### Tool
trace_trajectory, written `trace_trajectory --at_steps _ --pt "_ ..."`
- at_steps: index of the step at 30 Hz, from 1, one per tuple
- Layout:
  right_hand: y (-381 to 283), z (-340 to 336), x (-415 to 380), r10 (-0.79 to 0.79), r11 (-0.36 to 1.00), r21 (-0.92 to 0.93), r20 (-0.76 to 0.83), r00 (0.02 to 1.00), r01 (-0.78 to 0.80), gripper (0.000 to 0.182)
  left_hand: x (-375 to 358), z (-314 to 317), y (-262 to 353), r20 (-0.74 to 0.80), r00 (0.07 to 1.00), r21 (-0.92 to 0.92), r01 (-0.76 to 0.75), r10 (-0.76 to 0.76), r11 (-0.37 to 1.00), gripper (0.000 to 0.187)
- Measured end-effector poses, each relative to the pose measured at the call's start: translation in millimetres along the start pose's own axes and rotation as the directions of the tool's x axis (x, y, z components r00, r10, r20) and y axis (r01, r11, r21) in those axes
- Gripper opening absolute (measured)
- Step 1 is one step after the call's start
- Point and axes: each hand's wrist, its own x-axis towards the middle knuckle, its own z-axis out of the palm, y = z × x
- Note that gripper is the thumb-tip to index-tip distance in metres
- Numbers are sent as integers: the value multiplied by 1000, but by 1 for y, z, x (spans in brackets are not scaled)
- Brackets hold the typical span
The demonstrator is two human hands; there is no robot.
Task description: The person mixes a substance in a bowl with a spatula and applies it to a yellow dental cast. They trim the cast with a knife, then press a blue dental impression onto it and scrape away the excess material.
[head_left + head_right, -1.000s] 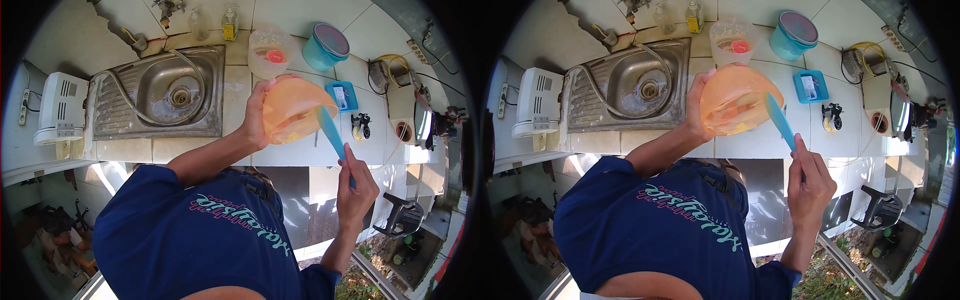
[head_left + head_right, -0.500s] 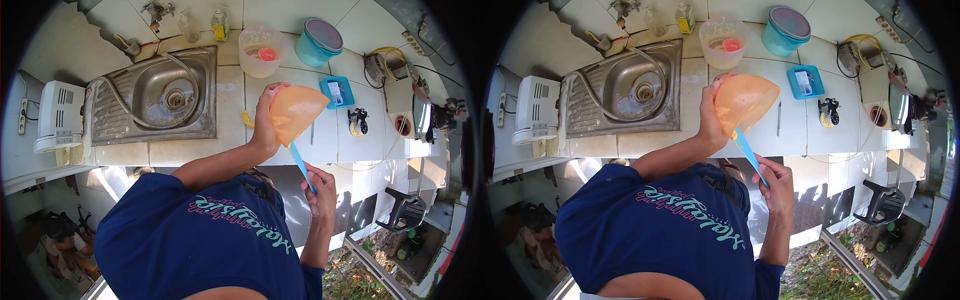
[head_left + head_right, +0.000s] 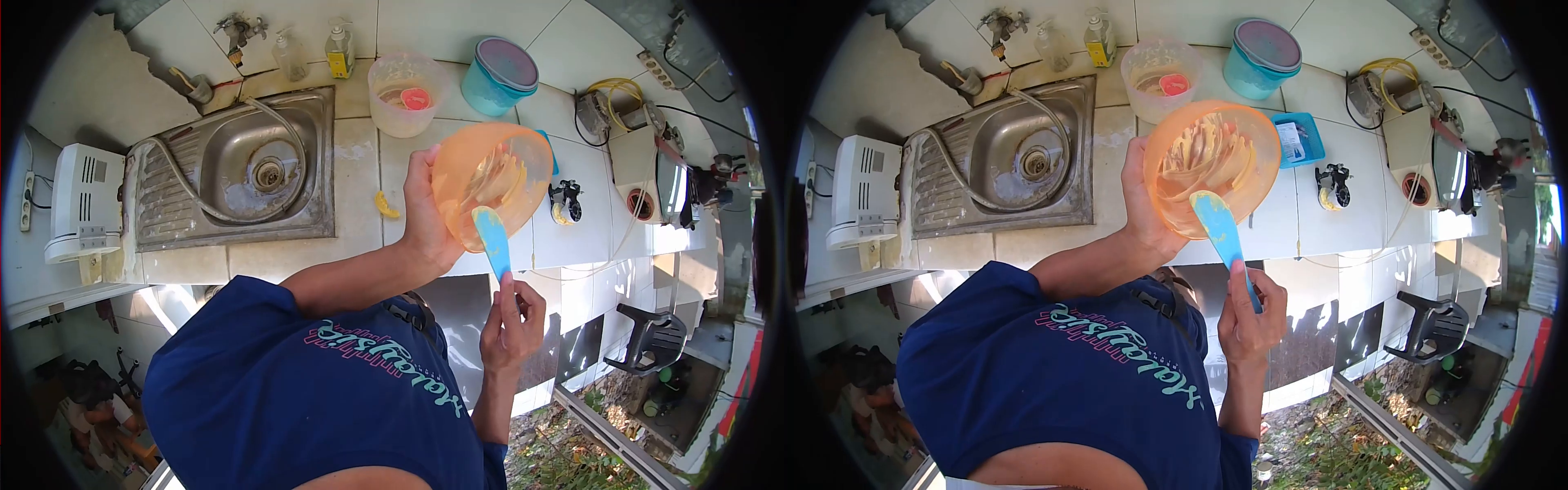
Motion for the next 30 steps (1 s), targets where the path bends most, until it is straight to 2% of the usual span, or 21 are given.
trace_trajectory --at_steps 2,4,6,8,10,11,13,15,16,17,19,20,22,23,25,26,27,28,29,30 --pt "3 1 -17 5 999 50 -22 1000 -4 40 3 0 -2 -13 999 -2 -43 43 999 54" --pt "5 -7 -30 145 983 114 -3 989 -143 39 4 -3 -2 -30 997 39 -70 72 997 53" --pt "5 -20 -25 120 985 125 -5 993 -119 36 2 2 4 -46 994 77 -99 103 992 53" --pt "4 -40 -12 253 952 151 94 963 -265 32 -1 5 8 -56 992 124 -102 110 987 53" --pt "7 -51 16 231 960 129 141 963 -249 34 -1 6 11 72 990 156 -133 123 979 53" --pt "2 -54 33 233 967 61 174 957 -247 35 0 5 12 75 991 161 -124 113 979 53" --pt "-4 -59 60 241 970 -9 200 950 -245 36 2 2 14 219 967 207 -177 130 962 40" --pt "-6 -60 76 242 970 -105 319 916 -220 34 1 3 18 193 972 249 -179 132 952 40" --pt "-4 -57 78 246 969 -106 315 917 -223 34 1 3 19 162 977 286 -183 141 940 39" --pt "-2 -53 77 300 938 39 410 861 -345 33 1 1 19 165 977 286 -181 138 941 39" --pt "2 -39 71 370 762 263 573 731 -592 28 2 -7 18 33 979 310 -202 202 929 47" --pt "2 -36 72 396 617 268 707 586 -740 29 2 -9 18 33 978 307 -204 204 929 47" --pt "5 -29 70 401 383 287 805 437 -878 30 1 -12 20 -41 984 254 -159 175 954 46" --pt "2 -29 71 397 386 282 809 434 -878 30 1 -13 22 -46 983 251 -163 180 954 46" --pt "-9 -31 74 442 579 394 584 681 -714 31 2 -13 27 -31 988 275 -138 152 952 46" --pt "-11 -33 77 440 580 394 586 680 -714 31 1 -10 29 -32 987 274 -140 155 952 46" --pt "-13 -35 81 324 826 293 451 832 -481 32 0 -6 31 -32 989 267 -128 141 955 46" --pt "-15 -35 84 148 971 132 335 930 -202 33 0 -3 32 -31 992 260 -113 125 959 46" --pt "-15 -34 85 86 996 -44 388 917 -75 37 -1 -1 32 -28 992 260 -110 121 959 46" --pt "-15 -35 87 88 996 -48 385 919 -76 37 -1 0 32 -27 994 263 -94 105 960 46"
